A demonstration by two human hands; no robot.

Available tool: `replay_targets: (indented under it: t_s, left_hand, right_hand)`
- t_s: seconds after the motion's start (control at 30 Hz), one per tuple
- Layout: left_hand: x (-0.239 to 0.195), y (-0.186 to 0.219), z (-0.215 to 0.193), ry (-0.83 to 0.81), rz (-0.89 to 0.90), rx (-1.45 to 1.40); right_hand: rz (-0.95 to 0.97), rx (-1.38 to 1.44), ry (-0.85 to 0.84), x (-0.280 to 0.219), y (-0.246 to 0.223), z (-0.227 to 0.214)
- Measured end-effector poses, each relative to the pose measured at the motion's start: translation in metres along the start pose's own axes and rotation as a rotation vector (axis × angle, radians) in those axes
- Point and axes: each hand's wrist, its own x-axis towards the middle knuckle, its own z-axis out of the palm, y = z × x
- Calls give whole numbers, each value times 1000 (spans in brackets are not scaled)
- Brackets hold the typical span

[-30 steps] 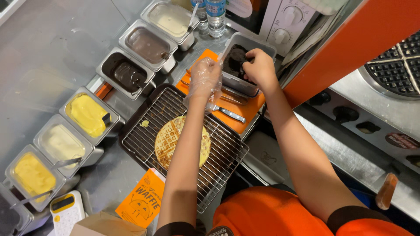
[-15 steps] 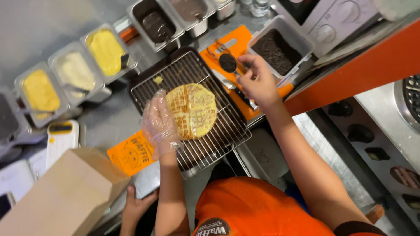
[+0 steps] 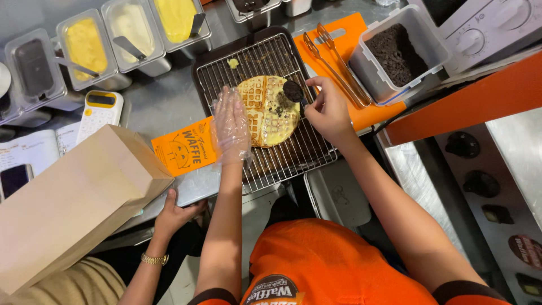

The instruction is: The person places a cooked waffle on a wire rack, spreads a yellow topping, and adds a dark crumbly topping. They fold the waffle in half and place it into a paper bag. The person then stirs a batter in a container and closes it.

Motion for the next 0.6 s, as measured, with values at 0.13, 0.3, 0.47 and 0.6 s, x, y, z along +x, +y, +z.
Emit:
replay_targets:
  t_s: [0.13, 0.3, 0.47, 0.6]
  left_hand:
    - [0, 4, -2, 1, -33, -51]
    - [1, 4, -4, -6, -55, -66]
    - [1, 7, -5, -3, -44, -87]
    - [1, 9, -7, 8, -60, -86]
  right_hand:
    - [-17, -6, -7, 6, -5, -3]
    - [-90, -27, -43, 22, -15, 8]
    - [-225, -67, -72, 32, -26, 10]
    - [-59, -52, -79, 30, -27, 1]
